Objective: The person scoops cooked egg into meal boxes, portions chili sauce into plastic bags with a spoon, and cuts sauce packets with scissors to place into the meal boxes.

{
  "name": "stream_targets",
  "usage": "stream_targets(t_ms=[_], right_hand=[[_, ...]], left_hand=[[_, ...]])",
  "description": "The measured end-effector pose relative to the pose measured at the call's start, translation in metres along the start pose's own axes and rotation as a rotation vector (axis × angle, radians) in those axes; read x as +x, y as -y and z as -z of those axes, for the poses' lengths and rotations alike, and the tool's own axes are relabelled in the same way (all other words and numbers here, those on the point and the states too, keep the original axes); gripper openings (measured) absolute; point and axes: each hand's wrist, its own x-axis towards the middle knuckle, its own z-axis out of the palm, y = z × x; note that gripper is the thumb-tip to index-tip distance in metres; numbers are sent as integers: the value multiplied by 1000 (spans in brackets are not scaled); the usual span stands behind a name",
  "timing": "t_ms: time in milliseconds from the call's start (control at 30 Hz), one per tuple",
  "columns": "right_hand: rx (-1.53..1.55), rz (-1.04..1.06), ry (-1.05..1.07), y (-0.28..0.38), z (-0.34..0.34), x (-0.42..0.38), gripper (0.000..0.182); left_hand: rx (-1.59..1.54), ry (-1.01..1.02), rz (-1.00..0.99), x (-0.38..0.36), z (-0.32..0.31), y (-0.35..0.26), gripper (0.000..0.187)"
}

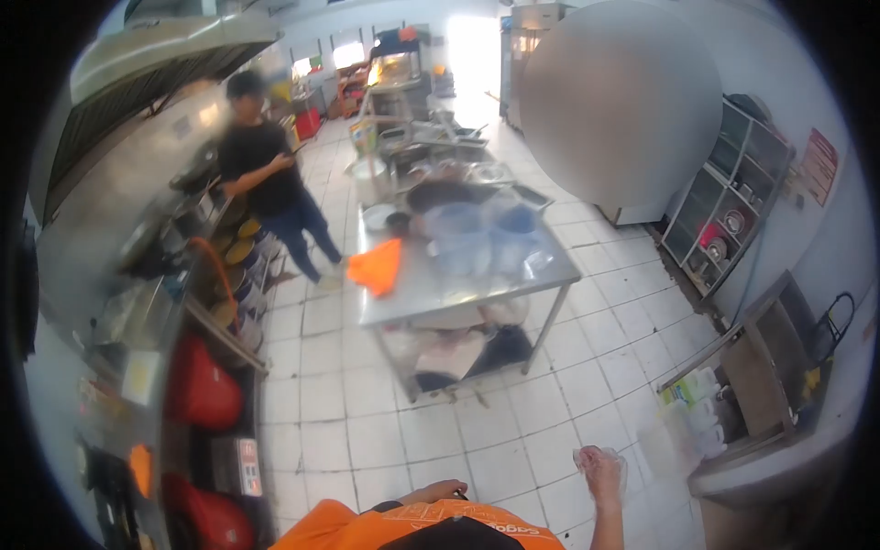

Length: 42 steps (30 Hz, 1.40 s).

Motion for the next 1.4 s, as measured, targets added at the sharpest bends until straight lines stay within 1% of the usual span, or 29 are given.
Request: stream_targets(t_ms=[67,100,200,300,333,367,400,467,567,600,633,667,700,733,767,800,833,900,1000,1067,1100,1133,1167,1200,1233,1267,1300,1333,1400], right_hand=[[174,-134,54,-31,14,33,12],[263,-203,89,-49,17,49,12],[258,39,-41,-101,5,109,12],[292,129,-49,-163,-5,175,14],[309,82,-37,-189,-1,198,14],[329,35,-20,-211,4,215,15],[355,-14,0,-231,1,231,15],[345,-164,94,-297,-8,252,16],[324,-403,252,-344,36,284,19],[311,-462,258,-367,43,279,19],[307,-509,251,-405,37,277,20],[307,-548,237,-437,35,280,20],[556,-601,308,-456,49,287,22],[358,-563,234,-488,38,278,22],[154,-543,160,-522,25,267,21],[124,-616,165,-537,22,283,22],[155,-713,179,-553,17,310,22],[192,-843,179,-593,7,365,23],[236,-831,84,-676,-9,449,25],[326,-691,-88,-754,-19,535,26],[420,-600,-131,-791,-24,587,27],[-39,-480,-168,-782,-16,673,28],[-54,-424,-68,-763,5,767,28],[-63,-244,-166,-778,-9,841,25],[-67,-69,-266,-789,-27,912,22],[-130,-12,-159,-751,-22,986,18],[-198,47,-54,-709,-16,1065,15],[-211,169,-25,-692,-37,1130,12],[-228,373,53,-642,-73,1244,8]], left_hand=[[81,65,-42,67,17,-37,25],[108,-11,-98,97,26,-44,25],[61,-101,30,163,71,-82,24],[-10,-251,19,233,94,-73,27],[-14,-241,126,259,102,-77,29],[-74,-290,125,290,100,-71,30],[-224,-317,201,323,100,-70,30],[-232,-231,292,402,104,-57,38],[148,-10,169,532,114,-59,48],[114,145,307,581,120,-68,54],[71,-156,303,613,125,-100,51],[39,-188,148,658,137,-127,47],[-7,-185,80,702,156,-166,42],[33,-132,8,741,184,-217,36],[-61,-179,-118,782,194,-243,32],[-146,-231,-247,823,212,-263,28],[-107,-207,-288,862,234,-281,24],[-63,-152,-301,919,284,-309,19],[-215,-279,-372,986,342,-284,19],[101,-300,-134,1011,384,-238,20],[121,-365,-95,1009,408,-218,20],[139,-441,-61,1005,426,-202,19],[160,-509,-11,1003,448,-193,21],[180,-578,36,997,471,-187,22],[121,-577,170,991,495,-181,24],[56,-572,302,981,514,-168,26],[-25,-667,372,971,528,-145,28],[-114,-756,439,960,537,-128,30],[-255,-980,690,937,543,-104,31]])
